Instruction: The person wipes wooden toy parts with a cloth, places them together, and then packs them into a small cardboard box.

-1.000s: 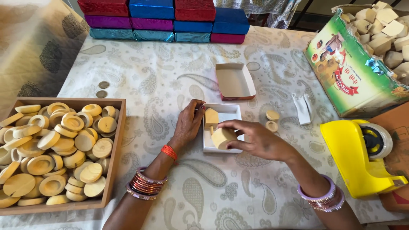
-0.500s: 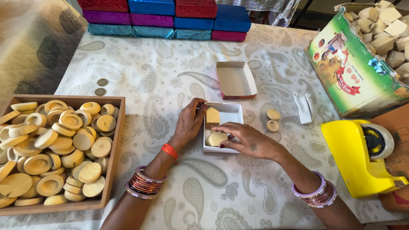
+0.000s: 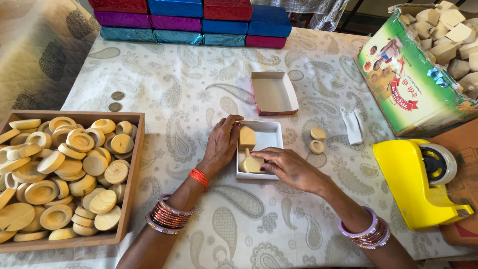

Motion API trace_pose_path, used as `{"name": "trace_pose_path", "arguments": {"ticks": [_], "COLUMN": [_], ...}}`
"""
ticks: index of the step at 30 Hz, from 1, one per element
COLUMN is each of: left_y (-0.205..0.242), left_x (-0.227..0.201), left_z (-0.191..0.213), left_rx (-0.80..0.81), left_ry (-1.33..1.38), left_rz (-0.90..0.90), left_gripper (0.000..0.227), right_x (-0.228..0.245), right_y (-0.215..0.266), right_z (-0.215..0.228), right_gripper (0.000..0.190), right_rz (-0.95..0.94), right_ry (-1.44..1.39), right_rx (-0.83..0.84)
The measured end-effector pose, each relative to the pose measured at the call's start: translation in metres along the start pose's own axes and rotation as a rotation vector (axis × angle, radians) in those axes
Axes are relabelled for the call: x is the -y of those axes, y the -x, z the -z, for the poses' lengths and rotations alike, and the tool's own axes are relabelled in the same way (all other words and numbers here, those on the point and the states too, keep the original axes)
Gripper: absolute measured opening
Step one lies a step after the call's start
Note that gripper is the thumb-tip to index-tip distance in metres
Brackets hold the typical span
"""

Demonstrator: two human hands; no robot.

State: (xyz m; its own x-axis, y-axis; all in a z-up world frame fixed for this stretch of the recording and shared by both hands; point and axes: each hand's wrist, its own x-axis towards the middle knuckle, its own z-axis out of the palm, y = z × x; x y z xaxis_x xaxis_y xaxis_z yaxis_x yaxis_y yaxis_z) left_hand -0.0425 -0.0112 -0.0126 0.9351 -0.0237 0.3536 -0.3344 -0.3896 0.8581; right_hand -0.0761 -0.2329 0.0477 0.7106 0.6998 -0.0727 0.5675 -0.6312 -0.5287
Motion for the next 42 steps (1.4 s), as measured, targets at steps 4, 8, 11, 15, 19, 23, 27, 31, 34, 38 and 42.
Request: {"name": "trace_pose_path", "arguments": {"ticks": [4,8,11,15,19,23,27,31,34,38,42], "left_y": [0.001,-0.001,0.000,-0.001,0.001,0.000,0.000,0.001,0.000,-0.001,-0.002], "left_x": [0.004,0.005,-0.005,0.002,0.007,0.005,0.003,0.002,0.002,0.007,0.005], "left_z": [-0.004,-0.006,0.000,-0.004,-0.003,-0.003,-0.003,-0.002,-0.002,-0.004,-0.003], "left_rx": [-0.027,-0.054,-0.027,-0.084,-0.053,-0.043,-0.035,-0.050,-0.049,-0.041,-0.028], "left_ry": [-0.076,-0.050,0.010,0.010,-0.007,0.004,0.046,-0.011,-0.011,-0.021,-0.010], "left_rz": [-0.045,-0.072,0.065,0.024,0.027,-0.007,0.051,-0.001,0.014,0.024,0.038], "left_gripper": [0.023,0.023,0.027,0.024,0.023,0.023,0.023,0.023,0.024,0.024,0.024], "right_x": [0.004,0.010,-0.035,-0.094,-0.148,-0.119,-0.079,-0.044,-0.023,-0.024,-0.045], "right_y": [0.001,0.005,0.014,0.033,0.033,0.030,0.009,-0.015,-0.033,-0.048,-0.049], "right_z": [0.001,0.023,0.041,0.049,0.037,0.043,0.045,0.031,0.027,0.025,0.017], "right_gripper": [0.046,0.046,0.043,0.046,0.048,0.040,0.040,0.038,0.034,0.029,0.027], "right_rz": [0.017,-0.023,-0.065,-0.139,-0.199,-0.418,-0.318,-0.021,-0.032,-0.147,-0.008], "right_ry": [-0.028,-0.155,-0.153,0.192,0.449,0.091,-0.425,-0.256,0.124,0.265,0.256], "right_rx": [-0.055,-0.078,-0.319,-0.478,-0.527,-0.532,-0.484,-0.354,-0.276,-0.136,-0.291]}}
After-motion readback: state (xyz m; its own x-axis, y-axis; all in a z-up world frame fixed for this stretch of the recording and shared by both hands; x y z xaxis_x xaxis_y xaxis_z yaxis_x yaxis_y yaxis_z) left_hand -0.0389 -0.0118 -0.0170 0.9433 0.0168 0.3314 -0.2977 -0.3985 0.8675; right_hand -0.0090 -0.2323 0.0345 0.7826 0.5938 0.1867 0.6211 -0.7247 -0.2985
